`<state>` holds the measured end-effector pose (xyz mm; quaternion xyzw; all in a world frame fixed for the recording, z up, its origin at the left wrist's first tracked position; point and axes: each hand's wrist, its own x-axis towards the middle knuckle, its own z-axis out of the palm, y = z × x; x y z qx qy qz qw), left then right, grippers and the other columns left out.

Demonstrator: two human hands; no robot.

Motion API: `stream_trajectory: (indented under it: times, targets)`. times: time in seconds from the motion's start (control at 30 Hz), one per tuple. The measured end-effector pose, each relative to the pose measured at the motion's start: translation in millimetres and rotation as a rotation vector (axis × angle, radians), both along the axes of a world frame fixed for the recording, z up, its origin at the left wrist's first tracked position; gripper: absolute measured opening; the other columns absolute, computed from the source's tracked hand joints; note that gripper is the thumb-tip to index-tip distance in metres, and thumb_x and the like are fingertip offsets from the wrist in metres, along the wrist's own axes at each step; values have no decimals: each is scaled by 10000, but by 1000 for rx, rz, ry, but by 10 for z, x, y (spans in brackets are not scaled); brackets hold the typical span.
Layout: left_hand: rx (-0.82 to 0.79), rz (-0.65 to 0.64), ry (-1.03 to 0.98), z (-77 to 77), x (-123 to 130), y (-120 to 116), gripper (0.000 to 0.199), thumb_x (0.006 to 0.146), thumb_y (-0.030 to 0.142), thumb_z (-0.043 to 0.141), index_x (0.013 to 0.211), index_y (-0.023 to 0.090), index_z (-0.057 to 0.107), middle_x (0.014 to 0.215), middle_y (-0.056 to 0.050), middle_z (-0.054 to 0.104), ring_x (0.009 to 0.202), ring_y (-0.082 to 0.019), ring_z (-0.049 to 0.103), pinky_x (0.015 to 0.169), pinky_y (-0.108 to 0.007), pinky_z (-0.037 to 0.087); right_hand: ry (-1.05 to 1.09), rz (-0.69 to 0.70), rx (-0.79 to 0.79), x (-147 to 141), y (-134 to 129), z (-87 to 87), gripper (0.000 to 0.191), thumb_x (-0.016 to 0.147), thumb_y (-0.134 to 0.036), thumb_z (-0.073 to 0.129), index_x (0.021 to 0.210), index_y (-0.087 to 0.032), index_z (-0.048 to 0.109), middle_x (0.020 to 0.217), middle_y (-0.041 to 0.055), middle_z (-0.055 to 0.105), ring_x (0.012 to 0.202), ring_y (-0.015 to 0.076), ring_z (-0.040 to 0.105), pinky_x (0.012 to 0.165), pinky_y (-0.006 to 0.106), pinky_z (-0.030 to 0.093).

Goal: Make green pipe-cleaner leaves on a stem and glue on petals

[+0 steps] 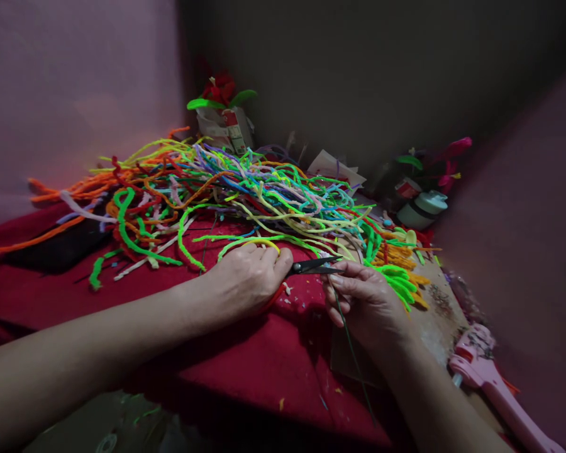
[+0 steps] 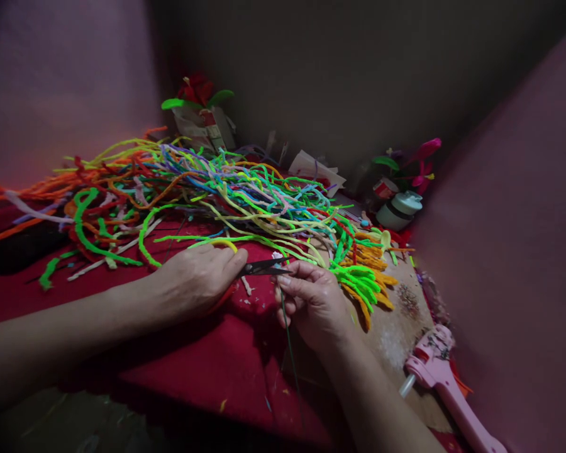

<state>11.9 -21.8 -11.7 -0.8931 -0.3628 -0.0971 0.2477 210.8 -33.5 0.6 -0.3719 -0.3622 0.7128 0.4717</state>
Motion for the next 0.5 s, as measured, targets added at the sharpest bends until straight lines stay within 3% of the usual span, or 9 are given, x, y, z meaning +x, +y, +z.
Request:
stream_trajectory:
  times: [0.3, 0.5]
  targets:
    - [-1, -36, 51, 15, -47, -21, 132, 844, 98, 362, 890, 134, 481, 670, -52, 553, 531, -167, 537, 509, -280, 408, -58, 28, 20, 26, -12, 52, 124, 575, -166, 717, 614, -135, 604, 432, -22, 564, 301, 35, 346, 267, 146, 365]
    - [-56, -74, -51, 92, -85, 5, 172, 860, 126, 321, 874, 135, 492, 607, -32, 550, 472, -157, 536, 430, -249, 386, -26, -13, 54, 24, -21, 70, 107, 595, -168, 706, 629, -137, 610, 446, -37, 533, 326, 41, 364, 286, 149, 373]
